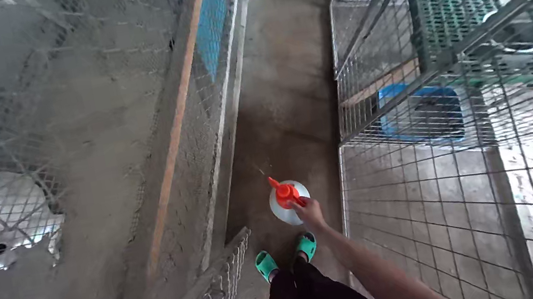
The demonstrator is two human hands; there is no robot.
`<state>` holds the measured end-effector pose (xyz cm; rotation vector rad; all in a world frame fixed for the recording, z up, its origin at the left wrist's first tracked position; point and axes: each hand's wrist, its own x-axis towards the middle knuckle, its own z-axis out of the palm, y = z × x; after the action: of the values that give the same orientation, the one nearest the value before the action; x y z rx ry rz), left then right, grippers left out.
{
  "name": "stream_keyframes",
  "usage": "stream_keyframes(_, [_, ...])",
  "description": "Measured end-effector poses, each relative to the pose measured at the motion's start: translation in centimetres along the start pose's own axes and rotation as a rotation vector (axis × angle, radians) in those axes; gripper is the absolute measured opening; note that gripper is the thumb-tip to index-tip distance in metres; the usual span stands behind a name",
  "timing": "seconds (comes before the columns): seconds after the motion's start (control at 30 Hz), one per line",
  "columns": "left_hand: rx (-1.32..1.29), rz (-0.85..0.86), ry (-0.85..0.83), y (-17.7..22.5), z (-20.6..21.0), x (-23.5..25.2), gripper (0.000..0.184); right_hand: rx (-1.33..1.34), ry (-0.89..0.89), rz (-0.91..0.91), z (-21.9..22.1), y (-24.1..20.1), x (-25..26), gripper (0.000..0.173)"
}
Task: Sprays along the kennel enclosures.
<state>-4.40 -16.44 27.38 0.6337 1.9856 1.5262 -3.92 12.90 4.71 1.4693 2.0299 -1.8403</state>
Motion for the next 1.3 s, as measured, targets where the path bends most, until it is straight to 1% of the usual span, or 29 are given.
stream_keyframes(0.07, [-0.175, -0.123, -0.013, -0.9, -1.8, -0.5, 0.042, 0.011, -0.004, -0.023, 0.5, -2.0, 0.8, 0.039])
stream_keyframes(0.13, [-0.242, -0.21, -0.039, -1.9, -2.8, -0.7, 0.049, 0.021, -0.002, -0.034, 0.7, -4.0, 1.5, 0.039])
stream_keyframes(0.2, [-0.159, -0.215, -0.135, -2.1, -3.0, -0.6, 0.064, 0.041, 0.004, -0.031, 1.0, -5.7, 2.1, 0.039])
stream_keyframes(0.23, [-0.104, -0.211, -0.177, -2.0, -3.1, -0.4, 0.067, 0.05, 0.012, -0.035, 1.3, -6.4, 2.4, 0.038])
stream_keyframes(0.27, [-0.078, -0.217, -0.199, -2.0, -3.2, -0.2, 0.068, 0.054, 0.02, -0.045, 1.6, -6.9, 2.7, 0.038])
stream_keyframes(0.33, [-0.066, -0.234, -0.175, -2.1, -3.3, 0.1, 0.074, 0.064, 0.031, -0.063, 2.2, -7.7, 3.2, 0.038])
stream_keyframes(0.43, [-0.116, -0.224, -0.173, -2.5, -3.9, 0.3, 0.075, 0.107, 0.069, -0.08, 2.6, -8.6, 4.0, 0.037])
stream_keyframes(0.57, [-0.09, -0.224, -0.303, -2.9, -5.0, 0.7, 0.083, 0.231, 0.111, -0.097, 2.9, -10.3, 4.7, 0.032])
stream_keyframes(0.67, [-0.085, -0.216, -0.387, -3.6, -5.5, 1.1, 0.085, 0.24, 0.099, -0.106, 2.8, -11.1, 5.1, 0.031])
stream_keyframes(0.77, [-0.076, -0.239, -0.401, -3.8, -5.8, 1.4, 0.085, 0.227, 0.095, -0.119, 2.5, -11.2, 5.6, 0.031])
stream_keyframes(0.83, [-0.035, -0.259, -0.4, -3.8, -5.9, 1.6, 0.088, 0.187, 0.072, -0.119, 2.4, -11.1, 6.0, 0.032])
stream_keyframes(1.0, [0.014, -0.275, -0.458, -3.9, -6.3, 1.8, 0.082, -0.015, -0.036, -0.088, 2.4, -10.4, 6.3, 0.039])
stream_keyframes(1.17, [0.01, -0.258, -0.459, -4.3, -6.3, 1.7, 0.081, -0.217, -0.12, -0.036, 2.1, -7.9, 5.7, 0.045])
stream_keyframes(1.3, [0.02, -0.267, -0.446, -4.6, -6.0, 1.3, 0.079, -0.325, -0.179, 0.048, 2.0, -5.6, 4.7, 0.049])
